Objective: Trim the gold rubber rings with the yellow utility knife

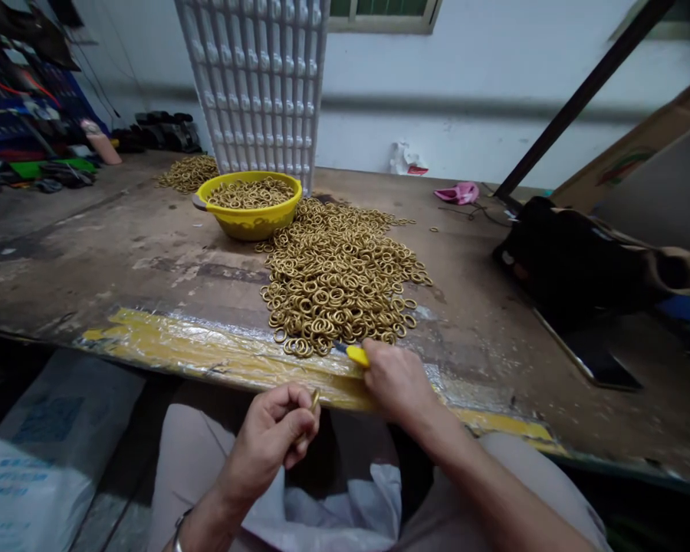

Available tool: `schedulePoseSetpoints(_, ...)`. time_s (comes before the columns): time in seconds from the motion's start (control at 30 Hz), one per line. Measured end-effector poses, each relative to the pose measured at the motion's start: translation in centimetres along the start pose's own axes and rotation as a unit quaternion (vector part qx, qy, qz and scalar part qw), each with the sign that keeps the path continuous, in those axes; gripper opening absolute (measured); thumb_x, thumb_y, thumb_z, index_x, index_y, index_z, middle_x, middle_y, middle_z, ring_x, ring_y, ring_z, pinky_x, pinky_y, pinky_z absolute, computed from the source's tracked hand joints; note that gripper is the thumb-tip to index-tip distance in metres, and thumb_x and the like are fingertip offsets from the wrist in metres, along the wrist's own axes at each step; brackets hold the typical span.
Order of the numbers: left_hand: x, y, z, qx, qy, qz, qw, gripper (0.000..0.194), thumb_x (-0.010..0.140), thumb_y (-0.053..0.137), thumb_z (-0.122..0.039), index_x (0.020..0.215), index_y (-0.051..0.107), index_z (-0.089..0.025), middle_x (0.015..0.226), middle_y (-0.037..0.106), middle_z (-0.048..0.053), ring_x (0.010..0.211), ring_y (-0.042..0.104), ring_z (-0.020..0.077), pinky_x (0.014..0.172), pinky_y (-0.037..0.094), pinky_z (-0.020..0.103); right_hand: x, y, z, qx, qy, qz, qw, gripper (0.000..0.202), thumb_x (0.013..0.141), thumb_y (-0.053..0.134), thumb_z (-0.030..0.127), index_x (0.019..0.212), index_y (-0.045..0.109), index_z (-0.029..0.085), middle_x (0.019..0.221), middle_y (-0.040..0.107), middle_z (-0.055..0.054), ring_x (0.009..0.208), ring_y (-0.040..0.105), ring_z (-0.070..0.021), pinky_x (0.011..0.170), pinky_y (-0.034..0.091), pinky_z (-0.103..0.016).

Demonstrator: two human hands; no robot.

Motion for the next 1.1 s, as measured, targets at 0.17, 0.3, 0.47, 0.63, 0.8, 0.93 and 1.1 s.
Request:
schedulePoseSetpoints(0.17,0.0,0.0,0.9,-0.085,-0.075,0.020,0.993,0.030,0.084,0.060,-0.037,0.067,0.046,-0.016,0.053,0.042,-0.005,0.039,0.025,0.0026,0.031,0.017,0.012,1.8,-0.2,-1.4,0.087,0.005,-0.073,0.994,0.011,0.080,0.048,0.013,0.071,0.052,0.020,0.072,0.063,-0.002,0.066,0.055,-0.0146,0.059,0.028,-0.025)
schedulePoseSetpoints(0.3,0.5,-0.1,1.5,-0.137,-0.089,0.002,0.987,0.026,0.084,0.058,-0.033,0.069,0.047,-0.016,0.057,0.043,-0.004,0.040,0.027,0.0026,0.032,0.017,0.012,2.9,0.0,-0.5,0.094,-0.016,-0.129,0.987,0.008,0.081,0.049,0.013,0.078,0.054,0.019,0.082,0.061,-0.003,0.074,0.055,-0.0149,0.064,0.031,-0.023)
schedulePoseSetpoints(0.47,1.0,0.4,1.1,-0.206,-0.095,0.007,0.974,0.021,0.084,0.056,-0.031,0.102,0.053,-0.019,0.067,0.051,-0.001,0.044,0.039,0.0056,0.032,0.021,0.013,3.5,0.7,-0.5,0.016,0.016,-0.120,0.992,0.015,0.075,0.050,0.008,0.083,0.057,0.018,0.083,0.063,-0.003,0.071,0.055,-0.0155,0.060,0.028,-0.026)
schedulePoseSetpoints(0.63,2.4,0.9,1.0,-0.171,-0.104,0.002,0.980,0.027,0.082,0.060,-0.040,0.076,0.054,-0.015,0.064,0.052,0.000,0.043,0.040,0.0045,0.031,0.021,0.012,3.7,0.2,-1.9,0.089,0.049,-0.123,0.987,0.007,0.074,0.053,0.014,0.068,0.053,0.018,0.068,0.058,-0.002,0.062,0.049,-0.0133,0.057,0.026,-0.026)
schedulePoseSetpoints(0.8,3.7,1.1,0.7,0.007,-0.029,-0.077,0.997,0.026,0.079,0.063,-0.040,0.092,0.057,-0.018,0.062,0.057,-0.002,0.040,0.040,0.0057,0.032,0.026,0.014,2.9,1.1,-1.9,0.496,0.100,0.122,0.854,0.031,0.077,0.053,0.039,0.056,0.039,0.021,0.044,0.033,0.008,0.038,0.028,-0.0071,0.041,0.021,-0.022)
schedulePoseSetpoints(0.93,3.7,1.3,-0.5,0.176,0.073,-0.081,0.978,0.022,0.082,0.061,-0.030,0.100,0.066,-0.017,0.080,0.066,0.006,0.051,0.048,0.0086,0.046,0.040,0.019,1.3,1.5,-0.2,0.662,0.086,0.300,0.681,0.028,0.069,0.057,0.036,0.054,0.040,0.020,0.042,0.036,0.009,0.034,0.027,-0.0046,0.034,0.019,-0.018)
schedulePoseSetpoints(1.1,3.3,1.7,-1.2,0.253,0.082,-0.023,0.964,0.012,0.080,0.063,-0.025,0.080,0.070,-0.016,0.068,0.062,0.003,0.050,0.049,0.0093,0.046,0.038,0.020,0.6,1.8,0.4,0.678,0.090,0.344,0.644,0.020,0.064,0.056,0.030,0.053,0.044,0.017,0.042,0.041,0.007,0.033,0.032,-0.0043,0.032,0.021,-0.016)
Point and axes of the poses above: each hand's wrist, its own x-axis towards the middle knuckle, its own y-axis out of the palm, z = x × y, the point moved 4 cm from there along x, towards the middle knuckle
